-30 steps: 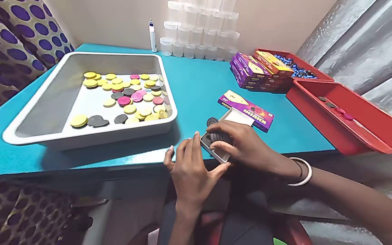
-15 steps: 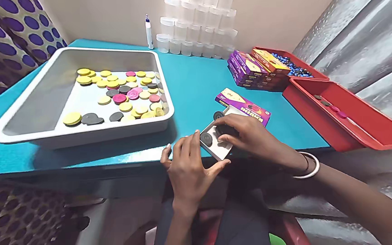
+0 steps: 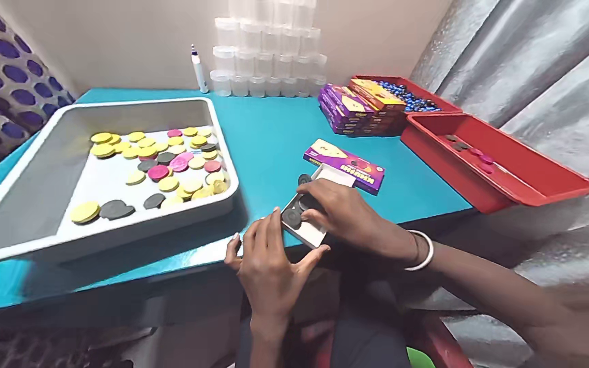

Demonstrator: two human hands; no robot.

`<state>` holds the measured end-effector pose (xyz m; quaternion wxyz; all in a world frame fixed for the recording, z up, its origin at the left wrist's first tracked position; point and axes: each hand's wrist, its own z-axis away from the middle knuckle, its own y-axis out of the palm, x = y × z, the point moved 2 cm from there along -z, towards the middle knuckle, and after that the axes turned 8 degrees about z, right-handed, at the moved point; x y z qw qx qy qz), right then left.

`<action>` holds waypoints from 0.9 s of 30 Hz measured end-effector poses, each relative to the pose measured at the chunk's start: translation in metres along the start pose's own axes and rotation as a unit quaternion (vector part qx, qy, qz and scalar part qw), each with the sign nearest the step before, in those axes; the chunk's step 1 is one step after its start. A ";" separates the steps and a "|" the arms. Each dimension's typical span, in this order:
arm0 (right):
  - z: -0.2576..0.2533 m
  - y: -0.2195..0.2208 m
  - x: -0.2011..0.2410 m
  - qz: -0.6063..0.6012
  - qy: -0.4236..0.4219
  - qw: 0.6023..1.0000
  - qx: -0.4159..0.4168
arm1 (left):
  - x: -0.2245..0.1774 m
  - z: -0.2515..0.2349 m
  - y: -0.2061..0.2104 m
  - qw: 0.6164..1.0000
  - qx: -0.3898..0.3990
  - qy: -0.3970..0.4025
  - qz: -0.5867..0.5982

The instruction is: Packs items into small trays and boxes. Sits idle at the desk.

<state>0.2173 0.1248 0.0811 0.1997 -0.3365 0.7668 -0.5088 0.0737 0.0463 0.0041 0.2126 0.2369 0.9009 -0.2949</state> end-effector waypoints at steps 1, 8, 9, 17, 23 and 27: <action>0.001 0.001 0.000 -0.003 0.006 1.000 -0.007 | 0.000 0.000 0.000 1.000 -0.003 0.004 -0.001; 0.005 0.001 0.005 -0.078 0.091 0.993 -0.002 | -0.002 -0.001 0.002 1.000 -0.003 0.011 -0.010; 0.005 0.001 0.004 -0.085 0.098 0.992 -0.004 | -0.002 -0.001 0.001 1.000 -0.001 0.011 -0.013; 0.004 0.002 -0.007 -0.152 0.125 0.978 -0.065 | -0.003 -0.002 0.002 1.000 0.002 0.006 -0.028; 0.004 0.004 -0.031 -0.246 0.176 0.948 -0.094 | -0.003 -0.001 0.002 0.999 0.011 0.010 -0.038; 0.008 0.008 -0.039 -0.264 0.170 0.945 -0.092 | -0.002 -0.003 0.003 0.999 0.018 0.026 -0.036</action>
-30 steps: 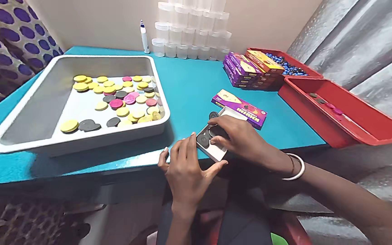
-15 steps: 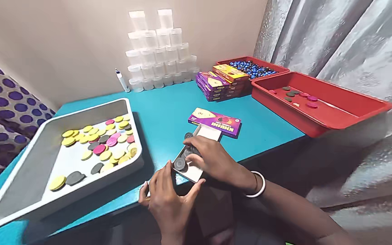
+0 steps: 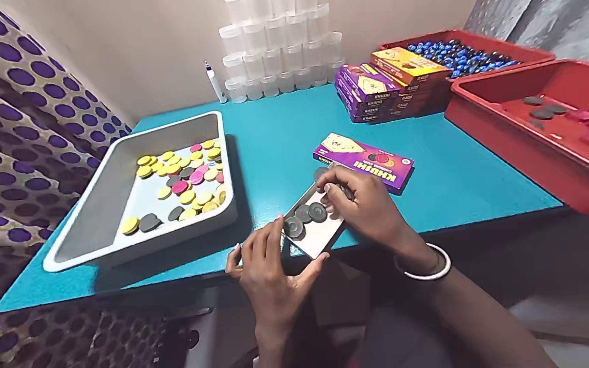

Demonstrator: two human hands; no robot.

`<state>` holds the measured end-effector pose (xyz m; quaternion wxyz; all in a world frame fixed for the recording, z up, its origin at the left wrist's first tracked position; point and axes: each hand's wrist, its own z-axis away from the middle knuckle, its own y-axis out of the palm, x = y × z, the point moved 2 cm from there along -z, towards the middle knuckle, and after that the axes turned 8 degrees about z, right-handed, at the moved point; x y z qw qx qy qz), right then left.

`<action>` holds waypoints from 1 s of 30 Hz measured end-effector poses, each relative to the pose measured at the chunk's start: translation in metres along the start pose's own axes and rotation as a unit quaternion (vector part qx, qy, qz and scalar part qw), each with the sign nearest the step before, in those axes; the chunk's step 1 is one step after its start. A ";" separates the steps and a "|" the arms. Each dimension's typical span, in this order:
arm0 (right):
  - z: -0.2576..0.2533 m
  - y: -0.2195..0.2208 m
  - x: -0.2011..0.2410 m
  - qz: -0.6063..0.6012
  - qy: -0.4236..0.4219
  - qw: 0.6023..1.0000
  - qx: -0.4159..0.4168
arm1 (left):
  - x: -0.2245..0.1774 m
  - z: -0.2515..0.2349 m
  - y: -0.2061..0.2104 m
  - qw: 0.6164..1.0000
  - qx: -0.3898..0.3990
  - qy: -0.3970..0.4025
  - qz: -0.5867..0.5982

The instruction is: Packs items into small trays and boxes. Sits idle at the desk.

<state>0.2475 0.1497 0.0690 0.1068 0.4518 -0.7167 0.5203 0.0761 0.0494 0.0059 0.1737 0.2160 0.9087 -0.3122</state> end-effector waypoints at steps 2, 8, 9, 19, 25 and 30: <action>0.002 -0.002 0.000 0.007 -0.008 1.000 -0.008 | 0.001 0.000 0.001 1.000 0.006 0.003 -0.002; 0.005 -0.003 0.004 0.066 0.009 0.996 -0.051 | 0.001 0.000 0.000 1.000 0.024 -0.002 -0.019; 0.005 -0.003 0.003 0.071 0.010 0.996 -0.048 | 0.001 0.000 0.000 0.999 0.025 -0.001 -0.020; 0.006 -0.002 0.004 0.121 -0.047 0.991 -0.042 | 0.000 -0.001 -0.001 0.999 0.039 -0.009 -0.014; 0.005 -0.020 0.010 0.231 -0.070 0.967 0.083 | -0.001 -0.001 -0.001 0.999 0.030 -0.016 -0.009; 0.005 -0.015 0.020 0.302 -0.112 0.936 0.141 | -0.001 0.000 0.001 1.000 0.020 -0.012 -0.003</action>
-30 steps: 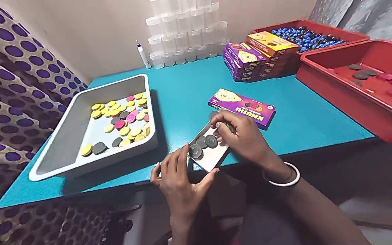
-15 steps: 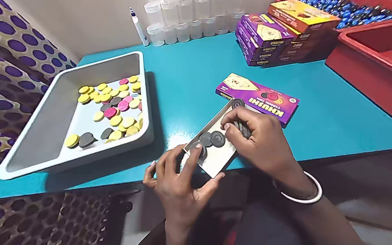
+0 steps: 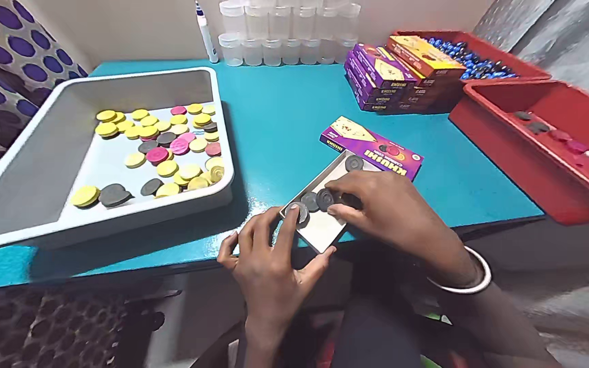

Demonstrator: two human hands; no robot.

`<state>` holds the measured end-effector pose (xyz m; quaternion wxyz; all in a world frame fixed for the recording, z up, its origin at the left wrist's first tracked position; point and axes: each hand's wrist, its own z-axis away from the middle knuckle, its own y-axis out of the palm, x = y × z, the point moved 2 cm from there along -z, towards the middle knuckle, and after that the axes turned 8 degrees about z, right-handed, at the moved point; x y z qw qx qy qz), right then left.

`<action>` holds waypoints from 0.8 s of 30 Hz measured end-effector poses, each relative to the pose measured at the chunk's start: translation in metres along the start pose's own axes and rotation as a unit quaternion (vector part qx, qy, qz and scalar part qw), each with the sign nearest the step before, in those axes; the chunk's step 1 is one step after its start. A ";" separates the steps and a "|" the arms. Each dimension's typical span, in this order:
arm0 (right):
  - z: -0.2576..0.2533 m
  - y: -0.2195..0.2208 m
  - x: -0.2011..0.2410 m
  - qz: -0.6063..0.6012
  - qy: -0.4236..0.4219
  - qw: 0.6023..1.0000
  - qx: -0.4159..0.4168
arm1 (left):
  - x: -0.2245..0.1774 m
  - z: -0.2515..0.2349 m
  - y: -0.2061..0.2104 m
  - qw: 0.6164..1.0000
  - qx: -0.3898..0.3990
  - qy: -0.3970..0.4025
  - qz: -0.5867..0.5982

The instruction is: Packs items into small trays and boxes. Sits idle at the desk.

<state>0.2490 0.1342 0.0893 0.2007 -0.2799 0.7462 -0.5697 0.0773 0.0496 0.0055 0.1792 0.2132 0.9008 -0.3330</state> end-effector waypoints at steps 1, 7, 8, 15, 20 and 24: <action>-0.001 0.001 0.002 -0.001 -0.007 1.000 -0.012 | 0.000 0.000 0.000 1.000 0.000 -0.001 0.002; -0.007 0.006 0.021 -0.011 0.005 0.999 -0.041 | 0.000 0.001 -0.001 1.000 0.001 -0.005 0.011; -0.007 0.006 0.022 -0.011 0.014 0.999 -0.041 | 0.000 0.001 -0.001 1.000 0.001 -0.005 0.012; -0.004 0.000 0.016 -0.014 0.003 0.999 0.029 | 0.000 0.001 0.000 1.000 -0.008 -0.011 0.010; -0.016 0.004 0.015 -0.016 0.029 0.997 0.071 | 0.000 0.001 0.000 1.000 -0.007 -0.002 0.008; -0.024 0.004 0.013 -0.034 0.074 0.993 0.088 | 0.000 0.001 0.001 1.000 -0.008 0.000 0.015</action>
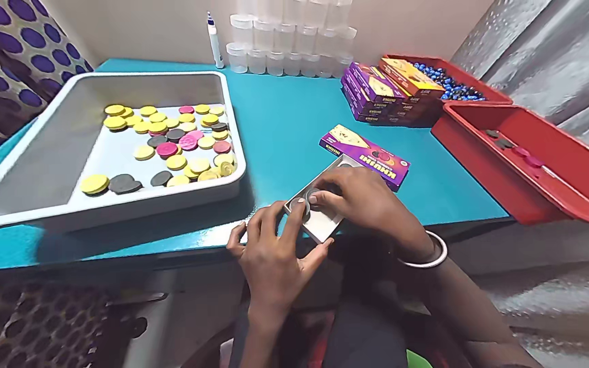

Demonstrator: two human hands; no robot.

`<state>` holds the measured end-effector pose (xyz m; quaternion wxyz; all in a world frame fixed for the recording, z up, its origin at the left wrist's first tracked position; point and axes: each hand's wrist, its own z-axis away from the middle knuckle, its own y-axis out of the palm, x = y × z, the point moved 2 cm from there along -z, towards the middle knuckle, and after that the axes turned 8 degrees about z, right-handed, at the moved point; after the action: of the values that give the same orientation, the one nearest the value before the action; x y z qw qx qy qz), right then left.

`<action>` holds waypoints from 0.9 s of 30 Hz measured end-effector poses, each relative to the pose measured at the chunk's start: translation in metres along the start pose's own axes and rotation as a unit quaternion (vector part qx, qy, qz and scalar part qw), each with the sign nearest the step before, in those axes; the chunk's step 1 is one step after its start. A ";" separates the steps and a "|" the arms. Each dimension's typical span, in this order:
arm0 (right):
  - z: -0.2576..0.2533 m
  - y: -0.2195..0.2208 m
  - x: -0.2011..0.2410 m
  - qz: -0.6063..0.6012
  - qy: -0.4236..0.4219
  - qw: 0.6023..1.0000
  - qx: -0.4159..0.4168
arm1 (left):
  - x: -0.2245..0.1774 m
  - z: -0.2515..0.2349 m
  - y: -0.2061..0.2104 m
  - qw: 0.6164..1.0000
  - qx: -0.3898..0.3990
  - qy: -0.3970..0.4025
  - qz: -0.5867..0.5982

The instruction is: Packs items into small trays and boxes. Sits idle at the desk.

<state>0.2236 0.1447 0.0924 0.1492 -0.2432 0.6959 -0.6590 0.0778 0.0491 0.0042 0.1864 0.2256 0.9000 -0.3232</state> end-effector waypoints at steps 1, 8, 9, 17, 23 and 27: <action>-0.002 0.000 0.000 0.001 0.007 1.000 0.003 | 0.000 0.000 0.000 1.000 0.001 0.000 0.000; 0.008 -0.002 0.003 0.018 -0.053 0.998 0.007 | -0.001 0.000 -0.001 1.000 0.002 -0.004 0.003; 0.011 -0.001 0.005 0.028 -0.055 0.998 0.009 | -0.001 0.000 -0.001 1.000 0.002 -0.004 0.001; 0.012 0.006 0.010 0.076 -0.010 0.997 -0.015 | -0.001 0.001 0.000 1.000 -0.003 -0.003 -0.008; 0.012 0.001 0.010 0.050 -0.007 0.999 0.013 | -0.001 0.000 0.000 1.000 -0.007 -0.002 0.001; 0.015 -0.001 0.011 0.003 -0.019 1.000 -0.011 | -0.001 0.001 0.000 1.000 -0.006 -0.004 -0.004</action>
<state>0.2230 0.1261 0.0937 0.1613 -0.2552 0.7007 -0.6464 0.0784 0.0485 0.0040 0.1902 0.2195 0.9020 -0.3195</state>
